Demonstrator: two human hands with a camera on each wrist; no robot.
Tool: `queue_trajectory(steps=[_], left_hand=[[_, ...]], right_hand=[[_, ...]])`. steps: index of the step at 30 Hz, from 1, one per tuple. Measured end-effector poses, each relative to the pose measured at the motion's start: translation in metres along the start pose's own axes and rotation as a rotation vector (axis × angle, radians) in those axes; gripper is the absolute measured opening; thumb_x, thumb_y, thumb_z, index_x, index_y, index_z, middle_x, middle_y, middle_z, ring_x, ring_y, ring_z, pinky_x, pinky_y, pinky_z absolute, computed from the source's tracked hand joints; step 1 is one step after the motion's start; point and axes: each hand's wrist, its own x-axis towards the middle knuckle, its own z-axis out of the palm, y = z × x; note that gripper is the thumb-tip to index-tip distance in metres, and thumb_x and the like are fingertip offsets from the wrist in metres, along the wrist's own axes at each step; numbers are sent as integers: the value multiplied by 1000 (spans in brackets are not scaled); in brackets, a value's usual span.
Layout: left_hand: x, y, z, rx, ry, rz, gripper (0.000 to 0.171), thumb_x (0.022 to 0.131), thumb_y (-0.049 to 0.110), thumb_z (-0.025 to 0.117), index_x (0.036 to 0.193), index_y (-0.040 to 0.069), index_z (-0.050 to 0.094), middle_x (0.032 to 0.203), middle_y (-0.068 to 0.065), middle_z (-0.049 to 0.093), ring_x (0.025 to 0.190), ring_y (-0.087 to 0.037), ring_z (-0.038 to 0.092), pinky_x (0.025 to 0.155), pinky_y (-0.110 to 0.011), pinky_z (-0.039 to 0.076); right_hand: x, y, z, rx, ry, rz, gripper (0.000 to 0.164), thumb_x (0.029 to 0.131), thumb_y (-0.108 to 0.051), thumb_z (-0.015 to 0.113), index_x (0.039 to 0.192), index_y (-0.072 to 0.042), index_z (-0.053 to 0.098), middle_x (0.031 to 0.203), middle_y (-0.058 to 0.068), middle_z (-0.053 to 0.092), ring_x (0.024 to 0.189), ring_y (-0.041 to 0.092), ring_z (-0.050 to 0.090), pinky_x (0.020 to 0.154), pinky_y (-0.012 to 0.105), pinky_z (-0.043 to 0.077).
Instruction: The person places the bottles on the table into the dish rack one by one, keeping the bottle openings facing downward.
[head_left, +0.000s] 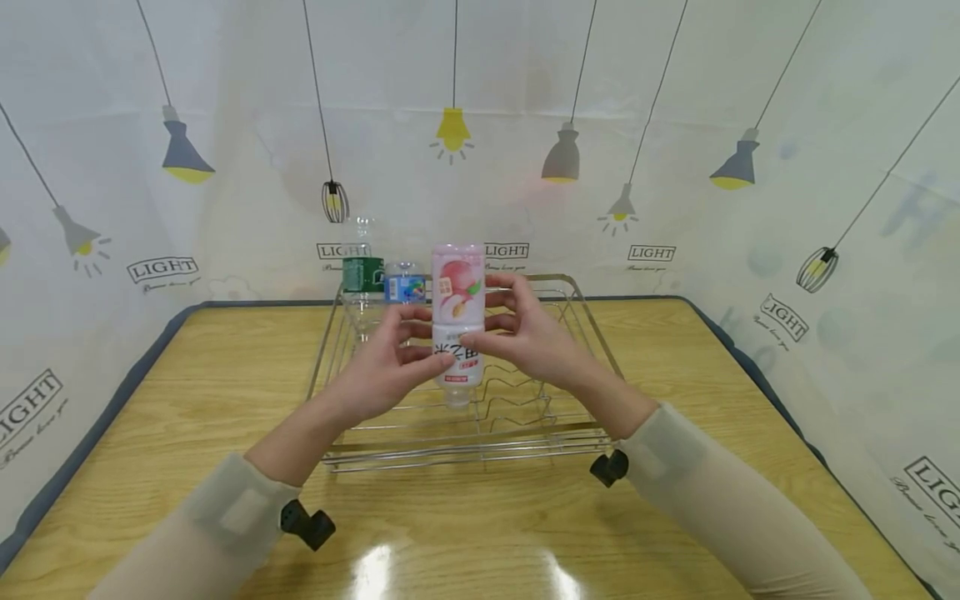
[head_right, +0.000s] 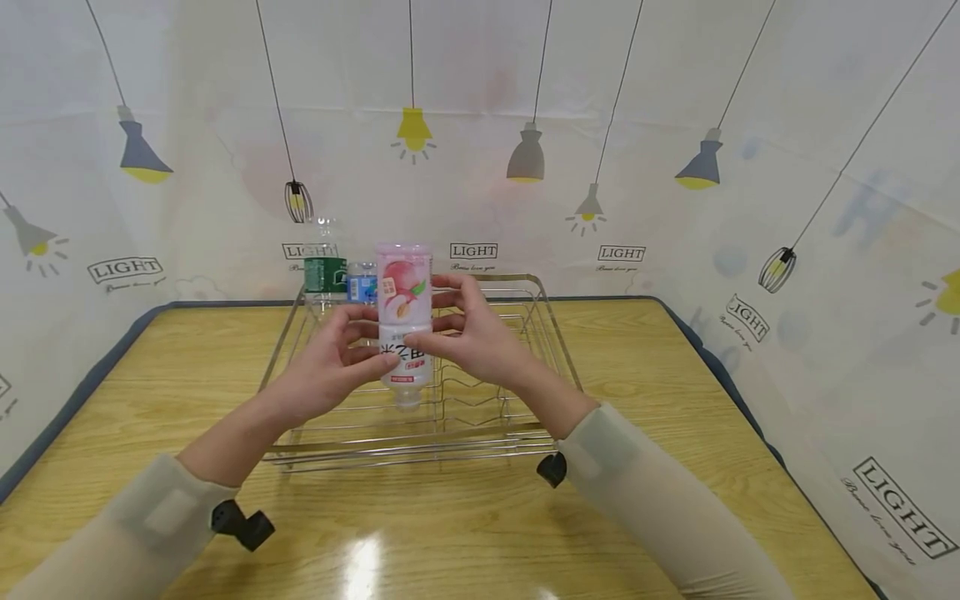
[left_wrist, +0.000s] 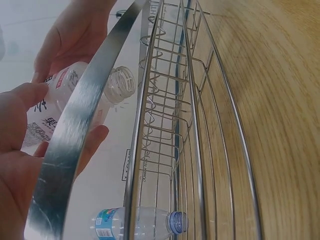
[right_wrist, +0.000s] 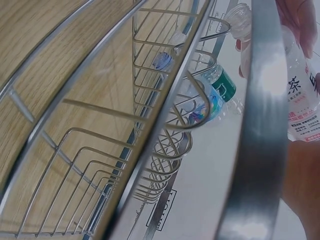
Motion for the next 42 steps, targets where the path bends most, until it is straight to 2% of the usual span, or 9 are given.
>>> queue_trajectory(steps=[5, 10, 16, 20, 25, 32, 36, 39, 42], left_hand=[[-1, -1, -3, 14, -1, 25, 69, 107, 23, 74, 162, 15, 33, 157, -16, 52, 142, -41, 60, 113, -53, 59], [-8, -3, -12, 11, -1, 61, 62, 108, 21, 73, 161, 12, 41, 157, -19, 53, 141, -42, 61, 113, -57, 59], [-24, -6, -27, 37, 27, 83, 53, 109, 18, 71, 156, 12, 48, 151, -18, 57, 132, -37, 66, 99, -39, 66], [-41, -10, -40, 105, 67, 102, 46, 109, 16, 70, 152, 10, 53, 148, -17, 60, 128, -30, 69, 96, -32, 66], [-65, -16, -60, 195, 138, 97, 44, 110, 22, 69, 152, 12, 56, 149, -12, 62, 124, -9, 69, 97, -25, 64], [-87, -30, -84, 285, 278, 98, 41, 110, 23, 70, 148, 12, 61, 137, 10, 64, 120, 2, 65, 94, -14, 59], [-95, -41, -93, 347, 325, 97, 40, 109, 23, 71, 147, 11, 63, 134, 20, 62, 116, 5, 64, 92, -9, 56], [-100, -49, -97, 376, 317, 62, 43, 110, 26, 71, 149, 11, 61, 141, 14, 61, 116, 8, 62, 92, -9, 55], [-104, -56, -100, 361, 277, 16, 49, 111, 30, 69, 155, 11, 57, 151, -3, 60, 118, 12, 60, 93, -10, 56]], right_hand=[[0, -1, -1, -10, 7, -11, 84, 100, -5, 79, 164, -15, 26, 151, 16, 50, 129, 34, 65, 107, 41, 62], [1, -5, -4, -31, 32, -24, 84, 100, -5, 79, 164, -13, 27, 150, 17, 52, 128, 33, 66, 109, 40, 61], [2, -10, -11, -43, 60, -37, 81, 100, -5, 79, 163, -12, 28, 149, 17, 53, 125, 33, 66, 106, 40, 61], [4, -14, -18, -45, 81, -21, 83, 100, -8, 80, 164, -13, 28, 150, 15, 54, 126, 31, 66, 103, 36, 62], [6, -18, -26, -47, 107, -30, 82, 100, -9, 80, 164, -14, 29, 150, 14, 54, 123, 30, 66, 99, 32, 63], [12, -21, -30, -20, 125, -33, 81, 101, -9, 78, 163, -13, 28, 149, 15, 54, 125, 30, 65, 98, 31, 64], [19, -23, -31, -9, 143, -35, 82, 100, -8, 78, 164, -14, 28, 149, 14, 53, 124, 29, 65, 98, 31, 63], [25, -26, -32, -11, 154, -40, 83, 99, -11, 79, 165, -15, 28, 150, 14, 54, 123, 29, 65, 100, 33, 63], [32, -29, -32, -14, 169, -40, 84, 99, -16, 81, 165, -17, 29, 149, 13, 55, 124, 29, 66, 102, 36, 63]])
